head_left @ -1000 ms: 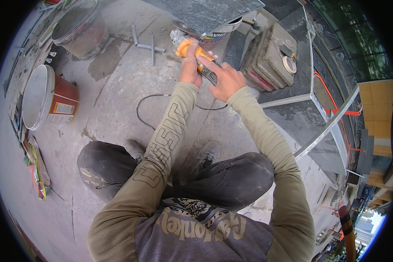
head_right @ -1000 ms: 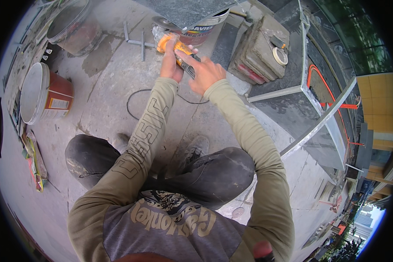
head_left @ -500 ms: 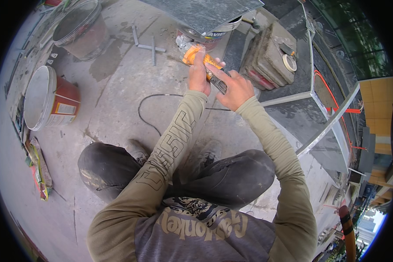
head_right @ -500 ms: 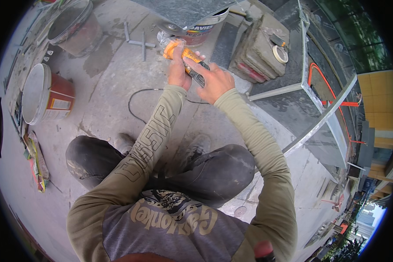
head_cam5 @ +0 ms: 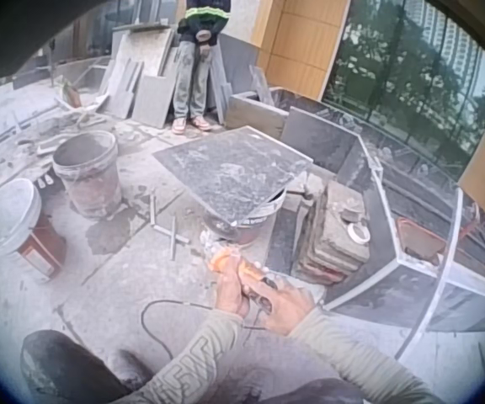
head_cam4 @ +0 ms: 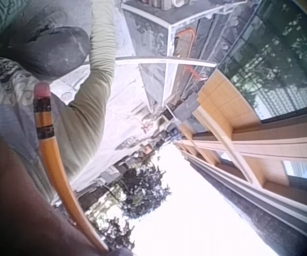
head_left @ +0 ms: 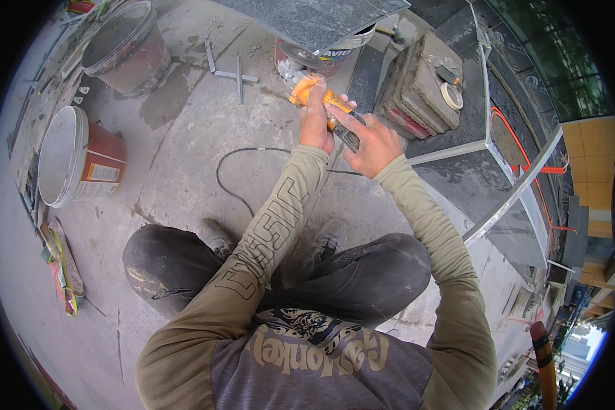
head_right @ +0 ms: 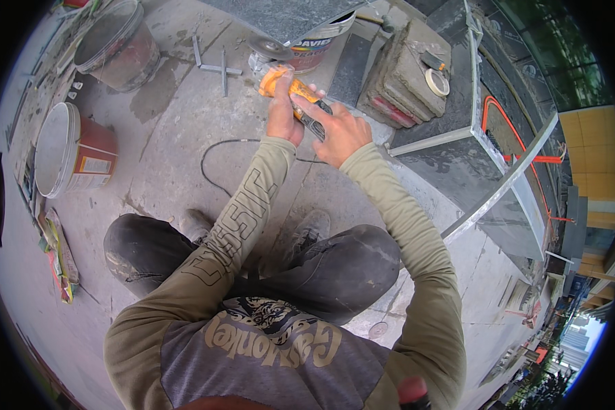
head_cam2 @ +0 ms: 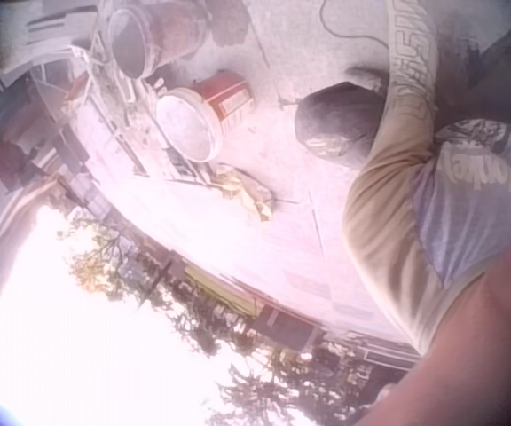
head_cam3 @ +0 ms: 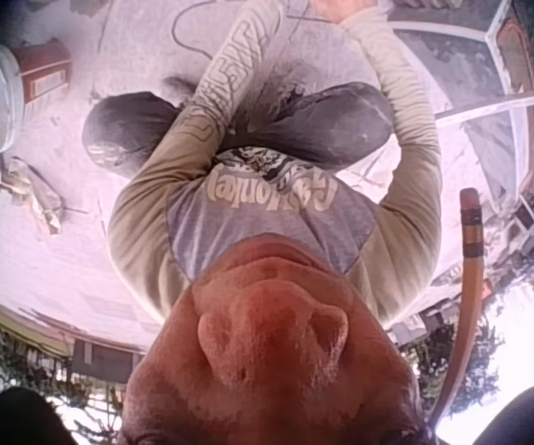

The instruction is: The person uses an angle grinder to cut a dark tile, then lifts and fits the tile into a curved section of a tiled structure.

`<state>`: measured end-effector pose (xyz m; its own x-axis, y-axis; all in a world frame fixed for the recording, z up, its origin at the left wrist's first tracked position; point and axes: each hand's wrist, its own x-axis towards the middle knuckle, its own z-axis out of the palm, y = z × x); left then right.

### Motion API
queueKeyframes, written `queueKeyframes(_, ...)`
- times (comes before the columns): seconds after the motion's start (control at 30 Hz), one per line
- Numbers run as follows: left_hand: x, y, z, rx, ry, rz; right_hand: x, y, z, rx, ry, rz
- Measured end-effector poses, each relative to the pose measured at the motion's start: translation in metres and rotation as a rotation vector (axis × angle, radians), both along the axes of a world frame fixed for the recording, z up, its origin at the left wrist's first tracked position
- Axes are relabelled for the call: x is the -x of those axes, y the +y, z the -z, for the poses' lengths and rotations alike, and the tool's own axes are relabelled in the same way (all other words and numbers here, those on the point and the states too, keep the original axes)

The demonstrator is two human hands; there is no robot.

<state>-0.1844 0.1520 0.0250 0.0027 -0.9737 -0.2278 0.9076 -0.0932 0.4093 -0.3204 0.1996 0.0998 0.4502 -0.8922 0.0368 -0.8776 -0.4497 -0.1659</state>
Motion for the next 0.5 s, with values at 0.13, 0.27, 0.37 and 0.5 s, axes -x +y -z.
queueKeyframes(0.13, 0.001, 0.000, 0.000, 0.005, 0.000, 0.000, -0.002, 0.003, -0.007, -0.017, 0.030, 0.012)
queueKeyframes(0.27, 0.000, -0.002, 0.000, 0.008, -0.011, 0.007, -0.002, 0.001, -0.006, -0.035, 0.046, 0.026)
queueKeyframes(0.37, -0.003, -0.004, 0.001, 0.014, -0.023, 0.018, -0.006, 0.000, -0.007, -0.034, 0.061, 0.025)
queueKeyframes(0.5, -0.007, -0.008, 0.001, 0.008, -0.012, 0.024, -0.011, -0.002, -0.007, -0.016, 0.058, 0.025)
